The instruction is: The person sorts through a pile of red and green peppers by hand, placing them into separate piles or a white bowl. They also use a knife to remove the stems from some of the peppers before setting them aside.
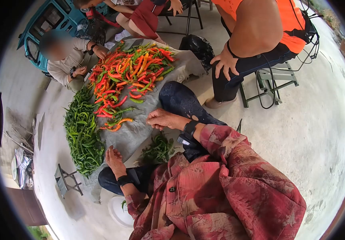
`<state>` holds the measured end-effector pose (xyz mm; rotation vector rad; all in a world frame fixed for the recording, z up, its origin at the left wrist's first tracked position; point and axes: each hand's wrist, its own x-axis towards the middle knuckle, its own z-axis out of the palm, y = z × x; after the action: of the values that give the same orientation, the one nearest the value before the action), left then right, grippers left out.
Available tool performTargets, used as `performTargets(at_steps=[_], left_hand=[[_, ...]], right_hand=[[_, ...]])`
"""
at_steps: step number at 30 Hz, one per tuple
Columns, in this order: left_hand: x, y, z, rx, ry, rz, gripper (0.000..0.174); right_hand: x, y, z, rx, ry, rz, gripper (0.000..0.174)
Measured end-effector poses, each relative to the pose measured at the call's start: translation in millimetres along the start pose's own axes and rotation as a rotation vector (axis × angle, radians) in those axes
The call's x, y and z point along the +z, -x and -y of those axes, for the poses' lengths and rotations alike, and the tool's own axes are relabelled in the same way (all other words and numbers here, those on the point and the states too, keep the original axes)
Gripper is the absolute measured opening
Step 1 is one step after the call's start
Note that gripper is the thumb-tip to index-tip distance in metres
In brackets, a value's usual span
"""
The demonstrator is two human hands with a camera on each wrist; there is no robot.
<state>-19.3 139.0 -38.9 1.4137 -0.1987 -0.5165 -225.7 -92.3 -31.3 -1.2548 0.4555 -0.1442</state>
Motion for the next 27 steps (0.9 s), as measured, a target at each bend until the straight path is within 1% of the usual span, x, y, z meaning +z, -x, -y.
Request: performTargets(at_steps=[7,9,10,13,15,16,17,19,22,24,25,27], left_hand=[[2,7,-6,0.011,0.028,-0.033,0.022],[4,12,-9,0.017,0.008,-0.032,0.022],[4,13,-6,0.014,0.009,-0.032,0.022],[6,9,-10,0.036,-0.002,-0.015,0.022],[9,10,-11,0.003,-0.063,-0.079,0.021],[11,14,-15,0.022,-0.124,-0.073,0.021],[11,12,-14,0.018,-0.126,-0.061,0.021],[10,13,-12,0.01,-0.081,-0.094,0.021],[15,17,-15,0.016,-0.092,-0.111,0.021],[19,21,-20,0.013,-0.089,-0.089,0.021],[11,15,-13,0.007,-0.077,-0.066,0.026],[10,13,-9,0.025,-0.111,-0.086,0.027]], right_hand=[[0,-1,6,-0.01,-0.098,-0.04,0.021],[0,1,5,-0.042,-0.187,-0.106,0.02],[-2,0,2,-0.039,-0.186,-0.108,0.02],[-2,-4,6,-0.109,-0.237,-0.147,0.019],[-3,-2,8,-0.066,-0.271,-0.211,0.018],[-3,0,9,-0.104,-0.288,-0.212,0.017],[-4,-1,7,-0.107,-0.29,-0.225,0.017],[-3,0,7,-0.131,-0.281,-0.215,0.017],[-1,-1,5,-0.151,-0.344,-0.206,0.014],[-1,-3,6,-0.149,-0.354,-0.208,0.014],[-2,-1,6,-0.17,-0.373,-0.196,0.014],[-3,-3,2,-0.191,-0.34,-0.196,0.014]])
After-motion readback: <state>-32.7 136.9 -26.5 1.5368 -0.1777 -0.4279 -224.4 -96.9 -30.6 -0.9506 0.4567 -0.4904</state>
